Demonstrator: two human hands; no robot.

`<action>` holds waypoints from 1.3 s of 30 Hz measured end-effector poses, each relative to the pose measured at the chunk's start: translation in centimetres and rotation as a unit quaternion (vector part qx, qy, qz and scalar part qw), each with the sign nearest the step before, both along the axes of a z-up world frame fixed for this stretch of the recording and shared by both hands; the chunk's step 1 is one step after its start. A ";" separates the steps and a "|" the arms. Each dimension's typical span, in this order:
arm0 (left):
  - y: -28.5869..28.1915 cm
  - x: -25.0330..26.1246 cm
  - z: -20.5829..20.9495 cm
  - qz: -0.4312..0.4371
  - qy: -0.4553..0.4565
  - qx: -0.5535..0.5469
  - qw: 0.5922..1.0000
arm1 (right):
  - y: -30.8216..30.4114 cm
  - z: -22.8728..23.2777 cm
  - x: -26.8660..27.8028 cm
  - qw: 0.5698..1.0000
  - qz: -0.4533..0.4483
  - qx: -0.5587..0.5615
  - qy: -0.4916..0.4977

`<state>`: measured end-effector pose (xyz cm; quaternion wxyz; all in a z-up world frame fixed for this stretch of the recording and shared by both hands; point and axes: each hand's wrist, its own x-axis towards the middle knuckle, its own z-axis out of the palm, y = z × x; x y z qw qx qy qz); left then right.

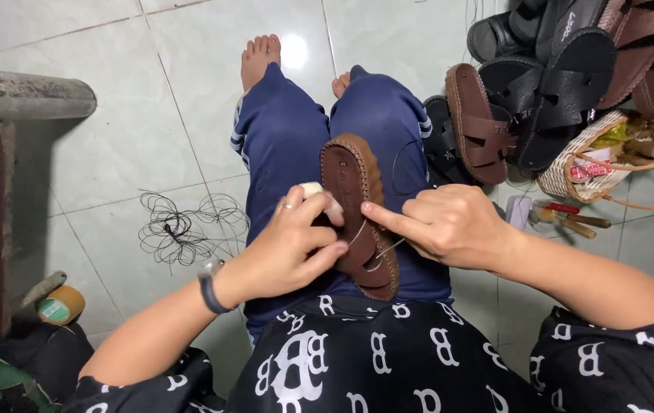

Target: Hand-stitching the upper strap of a brown sandal to the sole using a needle and thread.

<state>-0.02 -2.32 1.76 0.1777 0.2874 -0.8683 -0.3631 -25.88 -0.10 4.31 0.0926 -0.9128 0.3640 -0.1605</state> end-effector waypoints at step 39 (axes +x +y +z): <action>-3.4 1.3 -0.9 0.068 0.243 0.348 0.903 | 1.2 -1.6 -0.1 0.999 -0.026 0.022 -0.007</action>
